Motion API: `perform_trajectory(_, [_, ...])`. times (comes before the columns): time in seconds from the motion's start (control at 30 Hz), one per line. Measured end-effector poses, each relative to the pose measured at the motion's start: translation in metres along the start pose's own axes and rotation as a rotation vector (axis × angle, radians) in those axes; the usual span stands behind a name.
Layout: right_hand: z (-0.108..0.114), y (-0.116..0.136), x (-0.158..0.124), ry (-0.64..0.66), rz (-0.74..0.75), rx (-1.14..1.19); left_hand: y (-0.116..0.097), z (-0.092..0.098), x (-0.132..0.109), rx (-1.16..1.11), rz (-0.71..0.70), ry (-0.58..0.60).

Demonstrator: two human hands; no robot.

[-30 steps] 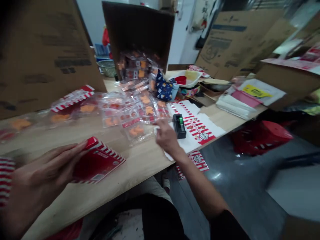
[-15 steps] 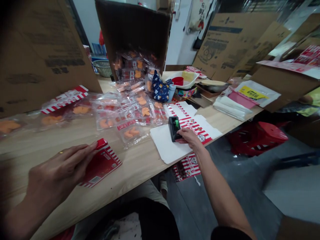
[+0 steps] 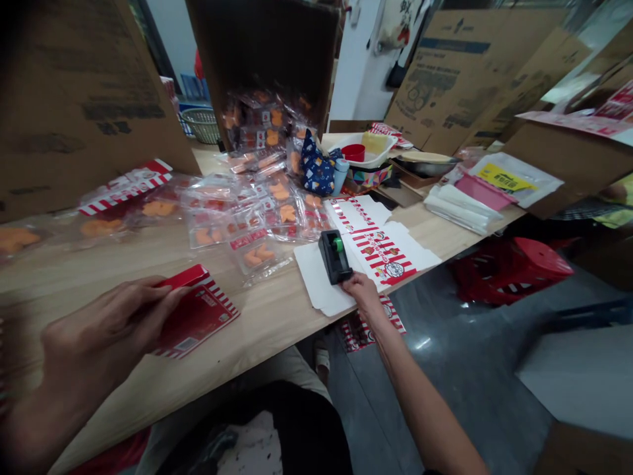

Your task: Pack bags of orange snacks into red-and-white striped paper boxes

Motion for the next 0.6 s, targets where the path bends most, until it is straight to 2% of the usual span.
perform_trajectory(0.13, [0.01, 0.007, -0.018, -0.094, 0.124, -0.122, -0.012, 0.014, -0.003, -0.012, -0.081, -0.003])
perform_trajectory(0.2, [0.01, 0.026, -0.034, -0.141, 0.186, -0.191, -0.017, 0.017, -0.007, 0.016, -0.103, 0.044])
perform_trajectory(0.23, [0.003, 0.043, -0.045, -0.142, 0.252, -0.255, -0.019, 0.019, -0.01, 0.007, -0.11, 0.047])
perform_trajectory(0.27, [-0.011, 0.061, -0.059, -0.09, 0.315, -0.271, -0.02, 0.022, -0.013, -0.016, -0.106, 0.034])
perform_trajectory(0.3, [-0.033, 0.08, -0.075, 0.033, 0.379, -0.231, -0.021, 0.024, -0.015, -0.044, -0.093, 0.013])
perform_trajectory(0.37, [-0.085, 0.12, -0.117, 0.329, 0.476, 0.008, -0.019, 0.028, -0.02, -0.078, -0.049, -0.032])
perform_trajectory(0.47, [-0.155, 0.173, -0.179, 0.701, 0.559, 0.259, -0.019, 0.026, -0.023, -0.158, 0.003, 0.002])
perform_trajectory(0.53, [-0.187, 0.192, -0.201, 0.817, 0.542, 0.347, -0.017, 0.026, -0.024, -0.214, 0.058, 0.028])
perform_trajectory(0.6, [-0.207, 0.198, -0.206, 0.83, 0.467, 0.412, -0.01, 0.027, -0.027, -0.249, 0.145, 0.013])
Point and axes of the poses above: each hand's wrist, its own x-axis towards the middle knuckle, its own z-axis out of the back of the hand, y = z × x, the point moved 9 cm from there along x, towards the middle knuckle
